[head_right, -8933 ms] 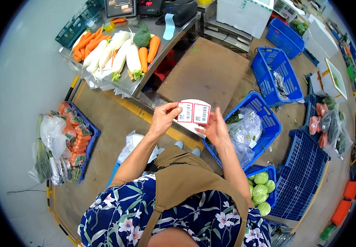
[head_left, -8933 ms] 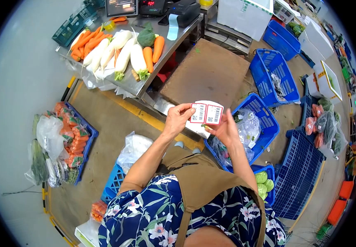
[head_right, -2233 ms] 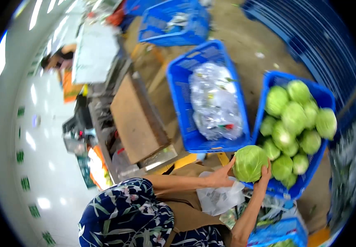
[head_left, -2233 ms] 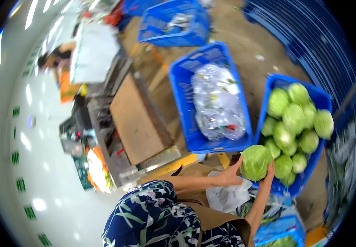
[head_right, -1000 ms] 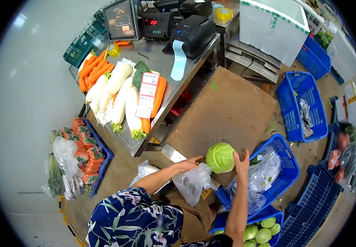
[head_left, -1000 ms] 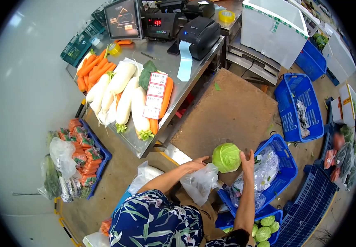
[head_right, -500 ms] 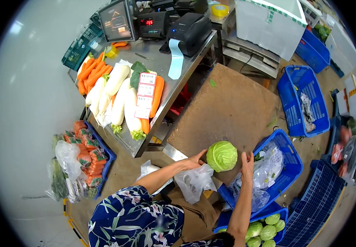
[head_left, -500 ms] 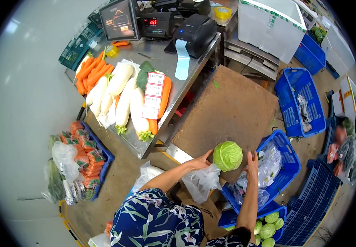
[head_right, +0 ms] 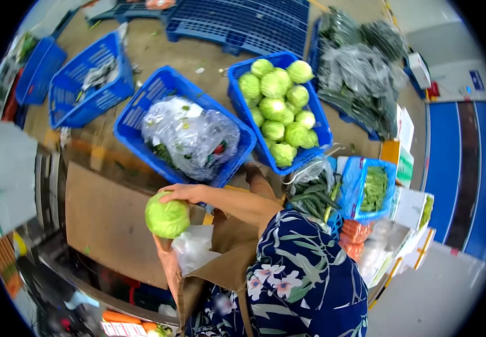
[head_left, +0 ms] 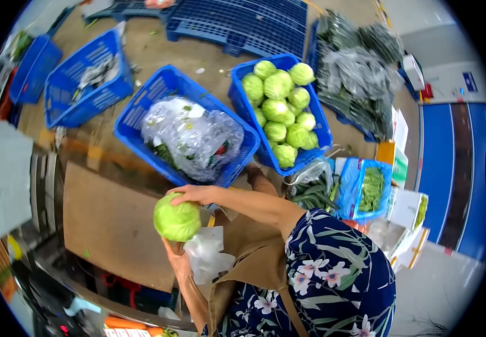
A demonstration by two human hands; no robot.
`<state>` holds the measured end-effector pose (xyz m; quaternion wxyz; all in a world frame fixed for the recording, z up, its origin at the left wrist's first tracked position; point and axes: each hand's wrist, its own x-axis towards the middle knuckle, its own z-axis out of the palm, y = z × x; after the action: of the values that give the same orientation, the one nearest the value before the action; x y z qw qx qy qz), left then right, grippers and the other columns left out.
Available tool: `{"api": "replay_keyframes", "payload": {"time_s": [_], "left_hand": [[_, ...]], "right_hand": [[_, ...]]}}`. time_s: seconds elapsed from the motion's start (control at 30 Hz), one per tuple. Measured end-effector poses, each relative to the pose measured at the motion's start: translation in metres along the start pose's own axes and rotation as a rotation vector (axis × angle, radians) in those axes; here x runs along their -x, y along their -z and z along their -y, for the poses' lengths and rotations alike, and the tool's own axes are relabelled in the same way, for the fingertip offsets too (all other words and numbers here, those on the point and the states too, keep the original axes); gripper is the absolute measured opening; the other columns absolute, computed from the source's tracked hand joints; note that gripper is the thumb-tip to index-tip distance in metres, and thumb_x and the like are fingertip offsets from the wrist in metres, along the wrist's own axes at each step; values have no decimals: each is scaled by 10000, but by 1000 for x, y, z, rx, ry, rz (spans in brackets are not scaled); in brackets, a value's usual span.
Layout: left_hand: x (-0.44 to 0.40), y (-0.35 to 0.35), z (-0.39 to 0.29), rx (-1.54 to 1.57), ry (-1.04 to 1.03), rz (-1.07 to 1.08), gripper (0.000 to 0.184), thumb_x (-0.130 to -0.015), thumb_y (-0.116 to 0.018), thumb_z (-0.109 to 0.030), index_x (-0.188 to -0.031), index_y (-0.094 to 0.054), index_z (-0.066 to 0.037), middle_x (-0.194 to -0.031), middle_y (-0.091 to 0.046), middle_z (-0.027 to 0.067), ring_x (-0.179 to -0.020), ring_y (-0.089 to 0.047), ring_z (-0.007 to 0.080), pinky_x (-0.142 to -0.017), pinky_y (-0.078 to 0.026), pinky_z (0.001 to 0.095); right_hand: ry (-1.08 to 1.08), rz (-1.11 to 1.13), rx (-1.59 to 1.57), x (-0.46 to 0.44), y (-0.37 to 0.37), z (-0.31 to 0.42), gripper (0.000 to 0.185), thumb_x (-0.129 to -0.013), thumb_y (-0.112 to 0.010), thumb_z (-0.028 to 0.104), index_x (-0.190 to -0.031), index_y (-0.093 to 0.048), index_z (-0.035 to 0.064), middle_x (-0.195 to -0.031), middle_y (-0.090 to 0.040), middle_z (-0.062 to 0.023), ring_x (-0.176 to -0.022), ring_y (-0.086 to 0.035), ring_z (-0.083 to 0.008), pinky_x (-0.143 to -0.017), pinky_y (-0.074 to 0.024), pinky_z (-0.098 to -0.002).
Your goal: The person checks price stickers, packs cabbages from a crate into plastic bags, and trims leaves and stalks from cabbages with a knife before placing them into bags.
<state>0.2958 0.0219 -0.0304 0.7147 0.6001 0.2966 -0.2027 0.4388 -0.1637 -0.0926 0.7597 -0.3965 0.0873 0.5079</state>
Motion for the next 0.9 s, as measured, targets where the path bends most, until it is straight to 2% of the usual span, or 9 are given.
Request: {"api": "replay_keyframes", "payload": {"time_s": [0.1,0.23,0.37,0.5,0.63,0.67,0.77,0.83,0.9], "left_hand": [[-28,-77,-12,-439,-113,312,988,-637,-481,174,-1507,-121,-127,-1264,-520,167,-972,-584,183,-661,-489,244],[-69,-202,-15,-582,9,734,931,-648,-455,190,-1486,-198,-125,-1189,-581,120,-637,-462,43,-551,-419,184],[-127,-314,13,-436,187,895,698,-797,-514,38,-1446,-286,-78,-1197,-579,120,-920,-532,122,-771,-449,246],[-191,-407,56,-439,349,900,462,-917,-487,-139,-1363,-427,-32,-1229,-566,153,-1112,-549,191,-935,-432,289],[-236,-502,71,-705,480,900,448,-903,-502,-220,-1324,-492,-65,-1079,-626,77,-877,-602,119,-752,-498,251],[-271,-494,122,-874,192,990,515,-913,-503,-356,-1316,-488,-36,-1177,-598,121,-1030,-578,174,-858,-475,292],[-294,-548,120,-852,378,752,576,-927,-505,-410,-1327,-454,1,-1294,-527,170,-1195,-494,236,-963,-419,330],[-343,-546,172,-1080,55,763,740,-882,-598,-438,-1389,-331,29,-1364,-448,215,-1252,-444,276,-1003,-388,349],[-367,-565,182,-1102,96,682,873,-826,-683,-404,-1426,-213,23,-1372,-425,234,-1251,-442,290,-1013,-380,354]], "right_hand": [[241,132,-381,67,110,-18,560,-866,-621,347,-1324,-465,64,-1279,-540,-96,-1146,-534,-204,-994,-426,-364],[136,-560,-736,202,215,-44,431,-874,-593,367,-1205,-581,91,-1193,-616,-99,-1078,-604,-205,-904,-507,-399],[439,-846,-859,297,336,-121,506,-831,-617,433,-1212,-576,102,-1169,-625,-99,-1065,-605,-256,-903,-500,-429],[300,-1048,-902,373,414,-135,647,-780,-658,531,-1251,-562,99,-1255,-572,-122,-1135,-552,-304,-951,-441,-498],[170,-928,-766,404,491,-156,767,-767,-661,543,-1370,-441,124,-1310,-528,-128,-1164,-531,-298,-949,-437,-495],[70,-976,-621,402,505,-157,787,-761,-673,538,-1383,-422,127,-1318,-519,-137,-1178,-524,-294,-951,-438,-485],[-383,-1131,-90,390,525,-105,842,-738,-711,525,-1391,-407,89,-1354,-471,-186,-1208,-496,-318,-955,-430,-456],[-405,-1129,242,366,577,-123,783,-770,-693,495,-1353,-442,37,-1357,-454,-207,-1208,-482,-348,-968,-415,-431],[-2,-1439,539,346,591,-87,690,-830,-641,452,-1319,-465,-2,-1342,-458,-226,-1221,-466,-356,-993,-391,-407]]}}
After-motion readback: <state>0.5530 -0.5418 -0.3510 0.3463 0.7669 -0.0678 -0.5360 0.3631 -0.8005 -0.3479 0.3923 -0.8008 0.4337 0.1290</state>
